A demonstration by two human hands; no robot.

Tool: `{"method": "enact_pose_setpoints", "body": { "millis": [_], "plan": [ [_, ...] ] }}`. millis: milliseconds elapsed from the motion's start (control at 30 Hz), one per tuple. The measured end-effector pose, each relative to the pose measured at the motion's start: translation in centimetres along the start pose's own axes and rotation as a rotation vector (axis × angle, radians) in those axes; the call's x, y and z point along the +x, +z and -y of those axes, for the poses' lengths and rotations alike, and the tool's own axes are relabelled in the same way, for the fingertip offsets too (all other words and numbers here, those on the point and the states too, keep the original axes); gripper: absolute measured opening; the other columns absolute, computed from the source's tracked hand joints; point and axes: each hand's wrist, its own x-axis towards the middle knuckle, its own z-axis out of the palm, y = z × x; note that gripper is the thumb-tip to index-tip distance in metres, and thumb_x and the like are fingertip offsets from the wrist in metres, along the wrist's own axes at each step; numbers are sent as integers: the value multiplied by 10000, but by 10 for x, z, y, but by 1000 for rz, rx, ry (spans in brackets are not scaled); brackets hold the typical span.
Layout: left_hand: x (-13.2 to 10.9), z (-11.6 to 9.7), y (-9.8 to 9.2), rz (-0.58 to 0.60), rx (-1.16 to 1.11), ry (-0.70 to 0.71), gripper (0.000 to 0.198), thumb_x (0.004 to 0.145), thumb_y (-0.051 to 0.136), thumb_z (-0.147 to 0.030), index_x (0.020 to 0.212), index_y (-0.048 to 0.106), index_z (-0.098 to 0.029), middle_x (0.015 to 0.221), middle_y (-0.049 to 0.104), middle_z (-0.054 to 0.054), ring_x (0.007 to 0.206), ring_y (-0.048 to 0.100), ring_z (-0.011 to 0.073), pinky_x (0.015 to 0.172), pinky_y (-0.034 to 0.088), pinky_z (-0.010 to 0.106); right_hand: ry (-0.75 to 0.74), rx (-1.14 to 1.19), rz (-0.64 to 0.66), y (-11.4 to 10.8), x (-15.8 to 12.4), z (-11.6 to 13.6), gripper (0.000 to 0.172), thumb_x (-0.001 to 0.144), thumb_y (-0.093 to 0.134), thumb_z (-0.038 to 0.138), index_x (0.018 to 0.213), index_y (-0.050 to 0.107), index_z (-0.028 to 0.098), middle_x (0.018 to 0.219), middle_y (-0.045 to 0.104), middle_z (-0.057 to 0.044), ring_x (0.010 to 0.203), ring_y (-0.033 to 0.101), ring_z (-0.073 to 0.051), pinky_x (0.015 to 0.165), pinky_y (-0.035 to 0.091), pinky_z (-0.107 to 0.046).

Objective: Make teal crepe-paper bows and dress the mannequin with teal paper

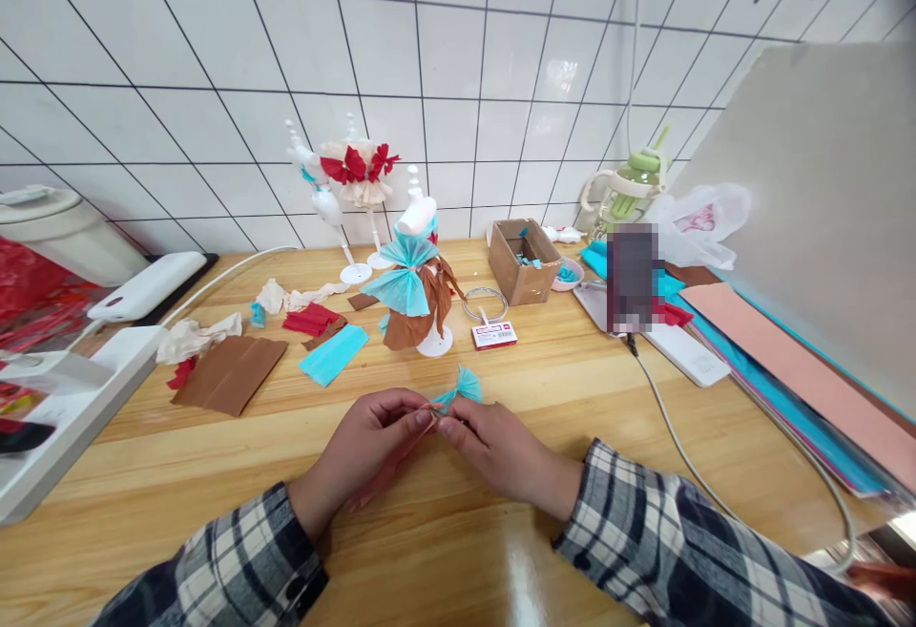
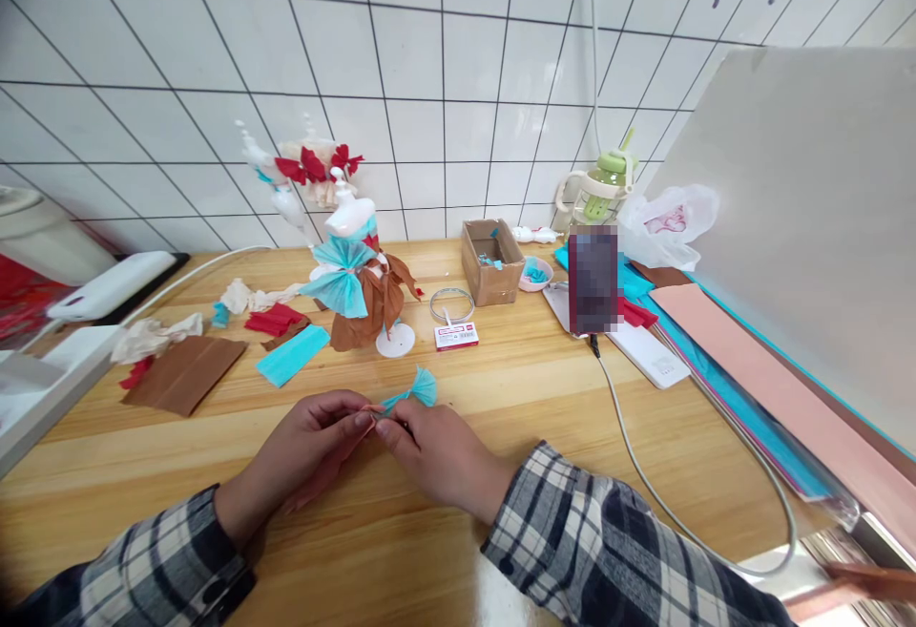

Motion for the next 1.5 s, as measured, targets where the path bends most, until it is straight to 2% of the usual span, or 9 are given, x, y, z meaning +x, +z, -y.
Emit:
{"method": "enact_pose_setpoints", "body": {
  "millis": [333,567,867,1233,1367,1500],
  "plan": [
    [-6,-19,12,-103,26,-73,264,569,842,-356,671,697,-161,644,699,3,627,604,131,589,475,205,-40,31,30,-2,0,-3,290,979,335,395,860,523,209,721,530,17,659,497,-132,598,330,-233],
    [-4,-3,1,31,-27,-84,192,644,807,-337,688,710,-177,784,744,29,760,649,162,736,493,252,-39,24,32,-2,-1,-1,300,983,329,396,870,531,205,724,541,12,666,516,-136,614,358,-236],
    [-3,-3,0,40,71,-62,212,650,800,-367,713,735,-175,727,737,31,665,617,139,641,456,223,-51,23,32,0,0,-1,304,982,336,400,844,516,198,730,542,13,665,514,-127,581,331,-222],
    [-4,-4,1,67,75,-55,237,653,793,-391,731,733,-175,755,736,35,708,627,156,687,475,246,-45,20,32,0,0,0,304,973,369,415,845,531,192,715,545,17,640,498,-120,563,315,-221],
    [-4,-2,-1,72,110,-38,215,678,779,-376,731,726,-174,710,716,18,650,598,128,623,448,215,-59,31,24,0,0,-1,289,978,360,392,863,535,192,730,554,15,654,505,-122,575,327,-224],
    [-4,-1,-2,64,150,-24,233,680,772,-385,743,724,-166,725,717,30,660,600,141,622,450,226,-65,30,32,0,0,-1,286,982,352,381,881,540,191,751,566,11,672,515,-124,590,337,-223]
  ]
}}
